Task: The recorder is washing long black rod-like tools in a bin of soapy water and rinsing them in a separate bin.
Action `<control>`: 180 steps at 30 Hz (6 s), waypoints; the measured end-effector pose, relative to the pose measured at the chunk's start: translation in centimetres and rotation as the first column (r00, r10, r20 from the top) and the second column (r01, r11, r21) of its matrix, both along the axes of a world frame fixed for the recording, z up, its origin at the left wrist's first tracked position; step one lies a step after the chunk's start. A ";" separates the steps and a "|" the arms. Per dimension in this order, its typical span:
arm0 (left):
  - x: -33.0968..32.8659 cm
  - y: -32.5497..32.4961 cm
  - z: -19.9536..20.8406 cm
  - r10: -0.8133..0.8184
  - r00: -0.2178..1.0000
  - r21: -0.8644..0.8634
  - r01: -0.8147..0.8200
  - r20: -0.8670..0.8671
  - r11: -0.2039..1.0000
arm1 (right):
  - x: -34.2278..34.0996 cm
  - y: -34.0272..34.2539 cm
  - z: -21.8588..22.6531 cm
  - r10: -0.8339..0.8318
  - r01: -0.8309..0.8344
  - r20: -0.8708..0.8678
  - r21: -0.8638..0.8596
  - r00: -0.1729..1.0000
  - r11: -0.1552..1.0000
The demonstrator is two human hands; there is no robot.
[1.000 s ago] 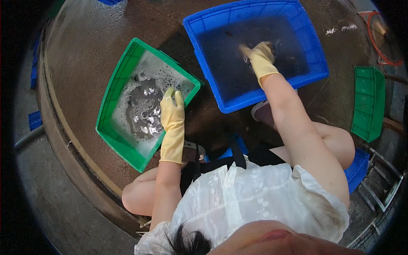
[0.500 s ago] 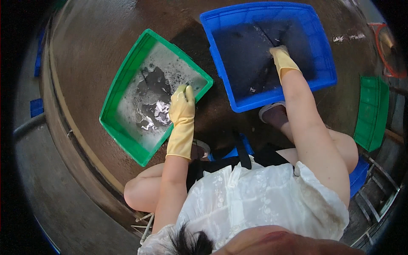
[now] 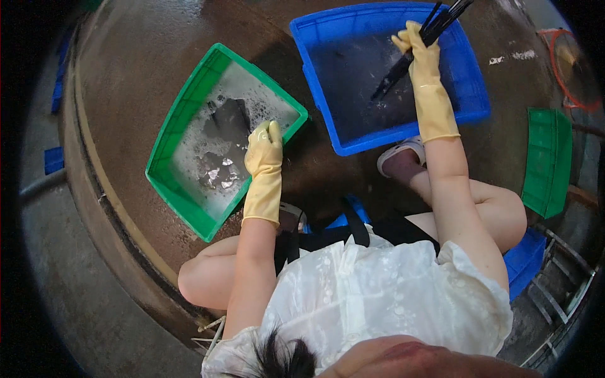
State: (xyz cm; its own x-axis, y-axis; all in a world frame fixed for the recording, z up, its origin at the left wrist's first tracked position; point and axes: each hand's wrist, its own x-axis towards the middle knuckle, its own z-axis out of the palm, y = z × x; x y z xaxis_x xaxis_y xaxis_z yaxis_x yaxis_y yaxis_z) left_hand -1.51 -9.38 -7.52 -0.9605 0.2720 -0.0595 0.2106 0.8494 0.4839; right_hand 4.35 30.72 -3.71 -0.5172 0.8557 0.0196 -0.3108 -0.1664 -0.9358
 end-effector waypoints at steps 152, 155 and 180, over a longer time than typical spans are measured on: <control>0.1 0.4 2.1 -0.060 0.997 0.013 0.059 0.049 0.998 | -8.7 -1.6 -5.7 -0.465 -0.981 0.884 0.125 0.041 0.152; 0.2 0.3 1.4 -0.113 0.990 -0.027 0.111 -0.082 0.993 | -7.3 -0.1 -5.8 -0.440 -0.988 0.889 0.155 0.128 0.024; -0.1 0.2 1.6 -0.048 0.997 0.010 0.047 0.059 0.999 | -4.4 0.6 -1.1 0.174 -0.207 0.114 0.453 0.978 0.867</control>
State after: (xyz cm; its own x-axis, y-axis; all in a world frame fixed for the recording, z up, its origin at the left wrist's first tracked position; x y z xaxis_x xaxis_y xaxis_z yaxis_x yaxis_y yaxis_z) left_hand -1.61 -9.13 -5.96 -0.9413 0.3183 -0.1129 0.2217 0.8346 0.5043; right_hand -0.05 31.28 -4.81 -0.6834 0.6427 0.3463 -0.2511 0.2384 -0.9381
